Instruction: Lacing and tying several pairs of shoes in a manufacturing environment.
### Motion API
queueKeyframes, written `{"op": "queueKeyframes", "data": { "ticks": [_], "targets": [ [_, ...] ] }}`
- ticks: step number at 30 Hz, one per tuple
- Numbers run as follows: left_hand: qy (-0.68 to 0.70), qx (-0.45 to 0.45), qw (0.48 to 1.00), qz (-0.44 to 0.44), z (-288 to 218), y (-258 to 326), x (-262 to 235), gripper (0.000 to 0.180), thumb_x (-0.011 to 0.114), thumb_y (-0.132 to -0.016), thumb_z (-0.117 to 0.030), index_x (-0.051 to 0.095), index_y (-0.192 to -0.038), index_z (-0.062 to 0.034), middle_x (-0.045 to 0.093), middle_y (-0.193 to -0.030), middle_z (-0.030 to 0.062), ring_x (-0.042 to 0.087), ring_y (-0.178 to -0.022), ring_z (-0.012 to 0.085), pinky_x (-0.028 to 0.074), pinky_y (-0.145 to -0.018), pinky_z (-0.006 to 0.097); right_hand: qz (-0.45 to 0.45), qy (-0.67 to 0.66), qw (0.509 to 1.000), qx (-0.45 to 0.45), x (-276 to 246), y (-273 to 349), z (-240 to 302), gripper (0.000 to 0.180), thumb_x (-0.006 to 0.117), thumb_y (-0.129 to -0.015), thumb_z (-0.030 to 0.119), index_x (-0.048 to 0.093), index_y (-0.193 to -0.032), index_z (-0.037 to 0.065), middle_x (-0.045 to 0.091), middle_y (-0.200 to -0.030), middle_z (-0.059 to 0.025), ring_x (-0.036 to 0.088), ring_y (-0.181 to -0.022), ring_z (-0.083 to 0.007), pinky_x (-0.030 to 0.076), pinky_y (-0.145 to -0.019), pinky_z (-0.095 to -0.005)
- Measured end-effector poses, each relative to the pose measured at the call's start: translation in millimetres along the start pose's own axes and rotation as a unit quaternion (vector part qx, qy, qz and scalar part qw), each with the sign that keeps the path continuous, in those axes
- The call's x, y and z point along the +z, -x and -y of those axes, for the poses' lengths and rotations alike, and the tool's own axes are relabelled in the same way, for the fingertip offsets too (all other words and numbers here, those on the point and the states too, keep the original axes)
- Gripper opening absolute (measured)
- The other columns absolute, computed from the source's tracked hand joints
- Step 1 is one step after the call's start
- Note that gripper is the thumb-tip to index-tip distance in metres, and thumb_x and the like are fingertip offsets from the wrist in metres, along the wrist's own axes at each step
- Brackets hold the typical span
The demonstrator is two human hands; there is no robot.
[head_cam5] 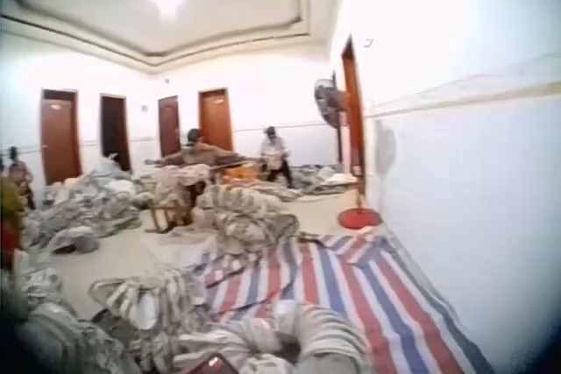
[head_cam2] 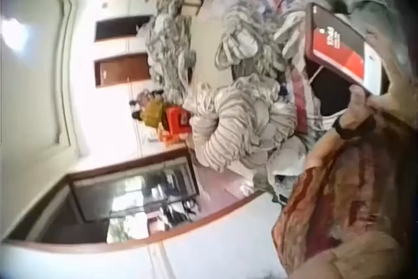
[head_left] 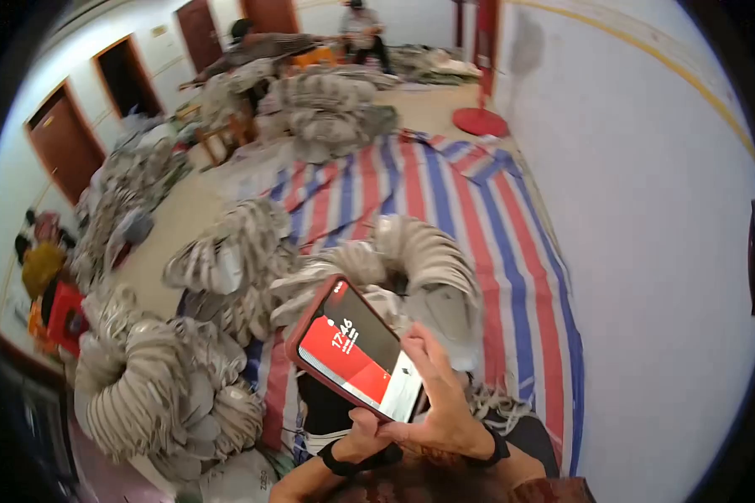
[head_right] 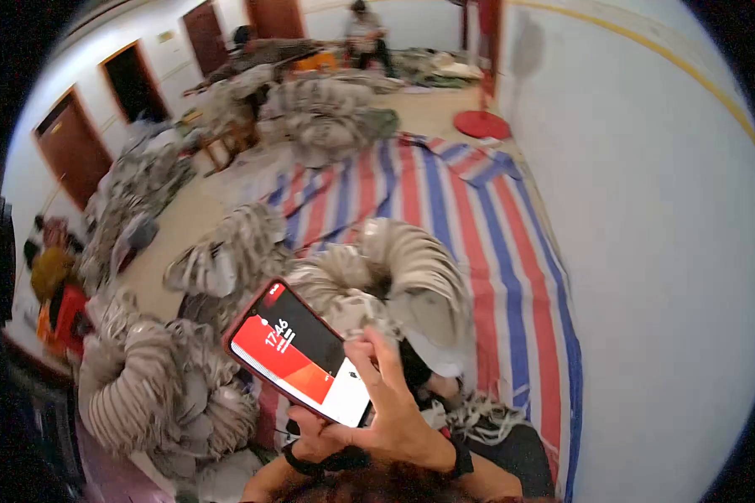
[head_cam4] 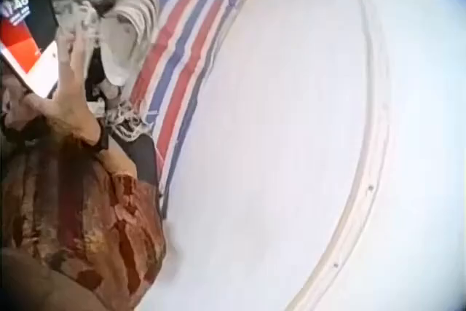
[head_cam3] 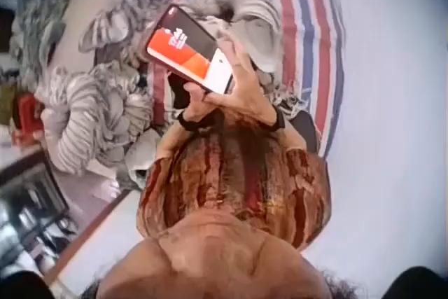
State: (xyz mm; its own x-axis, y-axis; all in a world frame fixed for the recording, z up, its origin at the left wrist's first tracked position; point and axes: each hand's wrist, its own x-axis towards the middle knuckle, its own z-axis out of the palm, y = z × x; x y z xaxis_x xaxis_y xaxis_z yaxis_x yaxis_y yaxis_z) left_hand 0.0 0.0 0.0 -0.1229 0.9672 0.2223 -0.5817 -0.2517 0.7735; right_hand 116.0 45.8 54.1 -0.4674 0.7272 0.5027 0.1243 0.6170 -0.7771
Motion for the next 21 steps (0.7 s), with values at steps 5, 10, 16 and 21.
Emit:
{"op": "queueKeyframes", "data": {
  "ticks": [5, 10, 16, 21],
  "targets": [
    [-0.131, -0.227, 0.949, 0.176, 13.4, -12.9, 17.0, 0.082, 0.040, -0.080, -0.061, 0.023, -0.132, -0.0011, 0.023, -0.135, 0.0170, 0.023, -0.124, 0.0310, 0.018, -0.102, 0.039, -0.080, -0.089, 0.985, 0.126, -20.0, 49.0, -10.9, 0.102, 0.080, -0.059, 0.025, 0.017, -0.134, -0.002, 0.028, -0.136, -0.0198, 0.026, -0.127, -0.0272, 0.023, -0.102, -0.0353],
    [-0.464, -0.092, 0.795, 0.381, 47.5, -19.4, 59.7, 0.072, 0.039, -0.085, -0.043, 0.017, -0.132, 0.0063, 0.008, -0.140, 0.0232, 0.008, -0.130, 0.0383, 0.010, -0.106, 0.040, -0.235, -0.340, 0.896, 0.162, -36.1, 121.5, -58.5, 0.111, 0.080, -0.059, 0.022, 0.004, -0.137, 0.002, 0.024, -0.137, -0.0163, 0.023, -0.128, -0.0243, 0.015, -0.104, -0.0362],
    [-0.578, -0.035, 0.758, 0.299, 47.5, -26.9, 48.5, 0.054, 0.043, -0.074, -0.017, 0.038, -0.124, 0.0020, 0.026, -0.134, 0.0213, 0.024, -0.126, 0.0338, 0.017, -0.104, 0.040, -0.461, -0.335, 0.729, 0.379, -56.3, 207.2, -137.1, 0.043, 0.056, -0.077, 0.015, 0.041, -0.115, 0.003, 0.048, -0.085, -0.0015, 0.044, -0.074, -0.0086, 0.036, -0.063, -0.0205],
    [-0.435, -0.104, 0.894, -0.004, 6.4, -23.7, -18.2, 0.029, 0.044, -0.090, -0.020, 0.054, -0.108, 0.0008, 0.054, -0.111, 0.0105, 0.050, -0.104, 0.0175, 0.041, -0.085, 0.029, -0.583, -0.246, 0.651, 0.419, -58.3, 275.8, -230.9, 0.030, 0.064, -0.074, 0.016, 0.048, -0.095, 0.003, 0.049, -0.072, 0.0014, 0.045, -0.058, -0.0059, 0.034, -0.050, -0.0206]
  ]
}}
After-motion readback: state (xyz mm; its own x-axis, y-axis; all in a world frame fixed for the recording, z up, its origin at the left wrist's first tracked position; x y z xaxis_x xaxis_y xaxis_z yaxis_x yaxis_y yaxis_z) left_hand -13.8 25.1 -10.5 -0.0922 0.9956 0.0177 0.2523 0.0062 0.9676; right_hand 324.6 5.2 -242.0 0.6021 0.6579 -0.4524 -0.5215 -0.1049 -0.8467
